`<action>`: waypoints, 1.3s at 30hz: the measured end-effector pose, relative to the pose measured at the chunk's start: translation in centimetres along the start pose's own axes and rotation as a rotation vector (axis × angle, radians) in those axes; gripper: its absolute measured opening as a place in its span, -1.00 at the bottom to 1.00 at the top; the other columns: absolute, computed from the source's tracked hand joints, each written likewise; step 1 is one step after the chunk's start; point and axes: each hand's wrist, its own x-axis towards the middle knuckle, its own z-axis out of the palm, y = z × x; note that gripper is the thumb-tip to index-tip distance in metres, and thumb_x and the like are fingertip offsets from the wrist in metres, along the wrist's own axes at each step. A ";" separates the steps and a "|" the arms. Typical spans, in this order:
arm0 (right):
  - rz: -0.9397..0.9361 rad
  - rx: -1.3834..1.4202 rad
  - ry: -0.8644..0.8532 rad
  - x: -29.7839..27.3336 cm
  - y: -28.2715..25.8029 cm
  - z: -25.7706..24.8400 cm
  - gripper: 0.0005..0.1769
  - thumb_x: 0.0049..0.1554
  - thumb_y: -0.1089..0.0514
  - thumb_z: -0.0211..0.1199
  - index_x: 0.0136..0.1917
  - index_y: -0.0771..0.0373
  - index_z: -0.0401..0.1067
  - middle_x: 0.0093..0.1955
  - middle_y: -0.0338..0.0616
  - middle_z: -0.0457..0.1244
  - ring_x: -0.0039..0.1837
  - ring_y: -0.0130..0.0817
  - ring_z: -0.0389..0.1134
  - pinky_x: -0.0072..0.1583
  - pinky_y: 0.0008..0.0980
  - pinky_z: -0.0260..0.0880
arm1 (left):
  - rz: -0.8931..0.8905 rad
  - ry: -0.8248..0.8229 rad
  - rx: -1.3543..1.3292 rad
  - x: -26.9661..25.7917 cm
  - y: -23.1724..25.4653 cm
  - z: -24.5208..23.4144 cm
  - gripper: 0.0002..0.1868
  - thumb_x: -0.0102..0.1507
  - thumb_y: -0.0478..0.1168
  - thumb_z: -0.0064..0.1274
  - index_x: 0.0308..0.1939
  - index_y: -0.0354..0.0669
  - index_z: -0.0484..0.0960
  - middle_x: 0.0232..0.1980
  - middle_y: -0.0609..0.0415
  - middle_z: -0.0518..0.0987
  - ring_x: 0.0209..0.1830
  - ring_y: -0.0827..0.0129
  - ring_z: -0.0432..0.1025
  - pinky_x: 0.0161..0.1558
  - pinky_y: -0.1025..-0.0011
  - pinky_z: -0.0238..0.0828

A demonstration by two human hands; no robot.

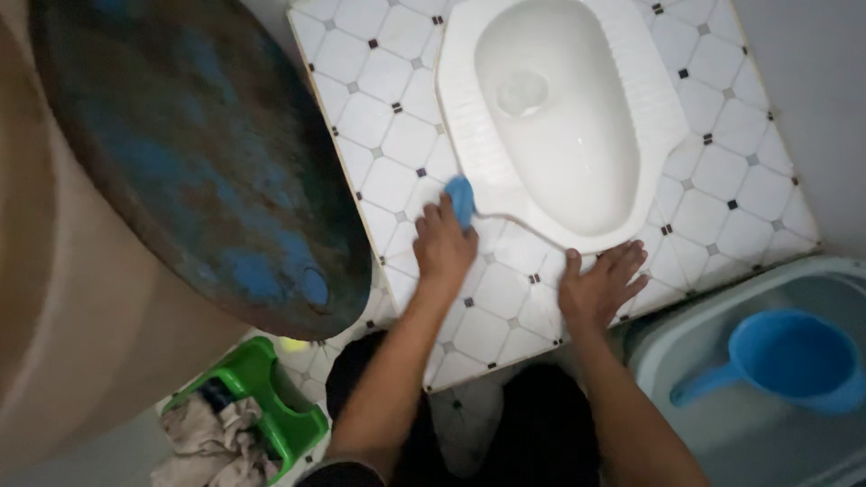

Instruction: The person scrubs a white squat toilet and the surrounding tiled floor using a blue sponge. They wipe the interior bowl, the rim, and the floor tiles around the fixture.

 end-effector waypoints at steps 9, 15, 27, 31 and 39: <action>0.032 -0.034 -0.026 0.3 -0.2 0.0 0.11 0.25 -0.29 0.08 0.63 0.60 -0.25 0.73 0.32 -0.35 0.73 0.12 -0.44 0.60 0.16 -0.59 | 0.075 0.153 0.104 17.0 -3.0 -3.0 -0.51 0.18 -0.37 0.04 0.22 -0.25 0.42 0.19 -0.13 0.53 0.16 -0.12 0.41 0.11 -0.06 0.39; 0.072 -0.049 -0.041 0.5 -0.5 -0.2 0.08 0.25 -0.31 0.07 0.64 0.55 -0.21 0.73 0.28 -0.33 0.75 0.09 -0.43 0.62 0.16 -0.56 | 0.150 0.013 0.216 21.5 -3.4 -5.9 -0.43 0.09 -0.42 0.14 0.21 -0.26 0.42 0.17 -0.20 0.52 0.14 -0.13 0.43 0.08 -0.03 0.39; 0.008 0.015 -0.016 0.1 -0.3 -0.4 0.11 0.26 -0.30 0.05 0.63 0.63 -0.25 0.72 0.35 -0.36 0.73 0.15 -0.45 0.59 0.19 -0.60 | 0.336 0.135 0.077 5.2 -5.1 -4.1 -0.46 -0.03 -0.51 0.16 0.05 -0.23 0.55 0.00 -0.16 0.59 0.05 -0.10 0.47 0.05 0.04 0.39; 0.041 0.014 -0.032 0.1 -0.5 -0.5 0.10 0.26 -0.31 0.05 0.63 0.58 -0.25 0.74 0.33 -0.35 0.75 0.13 -0.44 0.61 0.19 -0.59 | 0.372 0.093 0.094 -1.2 -5.5 -3.9 -0.33 -0.05 -0.52 0.12 0.18 -0.33 0.47 0.13 -0.16 0.54 0.17 -0.04 0.40 0.11 0.06 0.32; 0.022 0.017 -0.029 0.1 -0.6 -0.6 0.11 0.25 -0.28 0.07 0.63 0.62 -0.27 0.72 0.35 -0.36 0.73 0.15 -0.44 0.59 0.17 -0.60 | 0.302 0.127 0.051 3.4 -6.0 -4.1 -0.39 0.02 -0.53 0.09 0.19 -0.29 0.51 0.15 -0.16 0.57 0.19 -0.04 0.43 0.15 0.04 0.31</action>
